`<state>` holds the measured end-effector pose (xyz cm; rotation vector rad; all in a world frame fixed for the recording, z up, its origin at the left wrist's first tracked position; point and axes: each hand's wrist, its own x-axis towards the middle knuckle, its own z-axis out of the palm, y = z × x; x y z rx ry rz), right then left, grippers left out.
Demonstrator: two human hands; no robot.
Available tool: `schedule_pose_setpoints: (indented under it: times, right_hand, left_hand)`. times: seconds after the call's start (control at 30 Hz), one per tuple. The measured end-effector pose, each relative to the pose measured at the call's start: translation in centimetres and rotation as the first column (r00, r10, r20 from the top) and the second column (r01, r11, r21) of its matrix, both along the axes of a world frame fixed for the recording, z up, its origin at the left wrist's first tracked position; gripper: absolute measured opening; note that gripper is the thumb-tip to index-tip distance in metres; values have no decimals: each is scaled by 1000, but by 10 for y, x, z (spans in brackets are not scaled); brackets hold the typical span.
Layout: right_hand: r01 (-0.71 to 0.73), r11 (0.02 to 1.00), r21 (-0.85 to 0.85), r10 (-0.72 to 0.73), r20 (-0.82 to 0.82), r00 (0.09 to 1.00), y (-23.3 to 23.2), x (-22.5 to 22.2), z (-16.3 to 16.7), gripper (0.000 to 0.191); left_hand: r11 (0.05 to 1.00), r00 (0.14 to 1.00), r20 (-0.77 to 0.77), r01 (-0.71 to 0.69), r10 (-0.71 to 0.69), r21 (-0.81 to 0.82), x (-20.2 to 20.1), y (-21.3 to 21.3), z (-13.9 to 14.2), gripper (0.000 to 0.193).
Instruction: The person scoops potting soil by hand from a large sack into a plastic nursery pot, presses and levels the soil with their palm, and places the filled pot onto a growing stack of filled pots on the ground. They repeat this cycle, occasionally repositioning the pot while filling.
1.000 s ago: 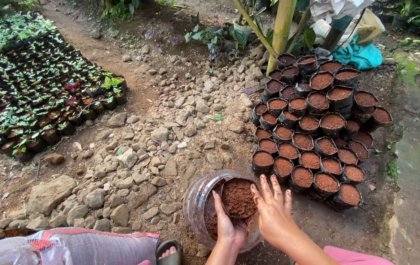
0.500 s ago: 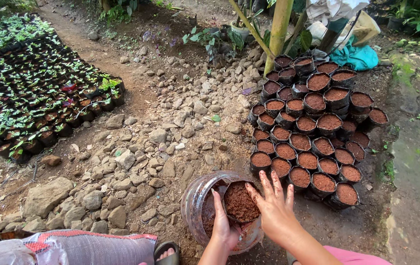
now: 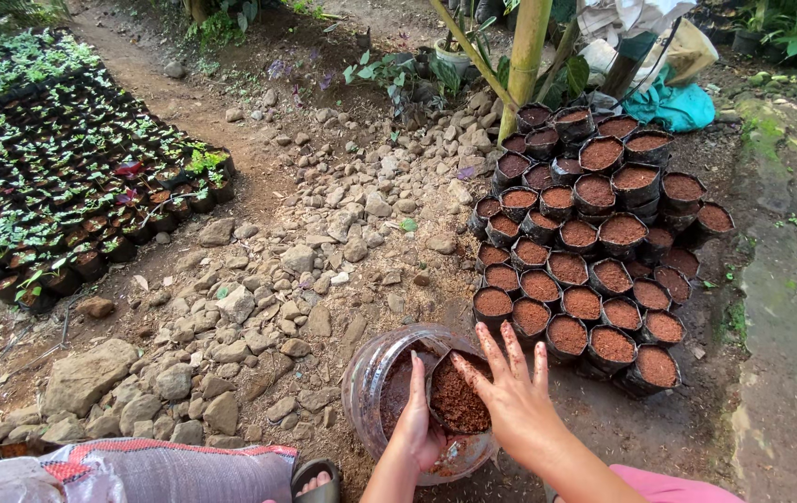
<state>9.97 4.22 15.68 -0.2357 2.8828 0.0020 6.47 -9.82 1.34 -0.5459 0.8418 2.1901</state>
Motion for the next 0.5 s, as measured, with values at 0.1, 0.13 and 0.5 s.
schedule_pose_setpoints:
  times: [0.1,0.13,0.5]
  right_hand:
    - [-38,999,-10,37,-84,996,-1,1,-5,92]
    - [-51,998,-21,48,-109,993,-1,2,-7,91]
    - [-157,987,-15,151,-207,967,-6,7,-13,88]
  left_hand:
    - [1000,1000,-22,12,-12,17,0,2,-1,101]
    - [1000,999,-34,10,-9,24,0,3,-2,101]
    - [999,999,-29,41,-41,-8,-2,3,-6,107]
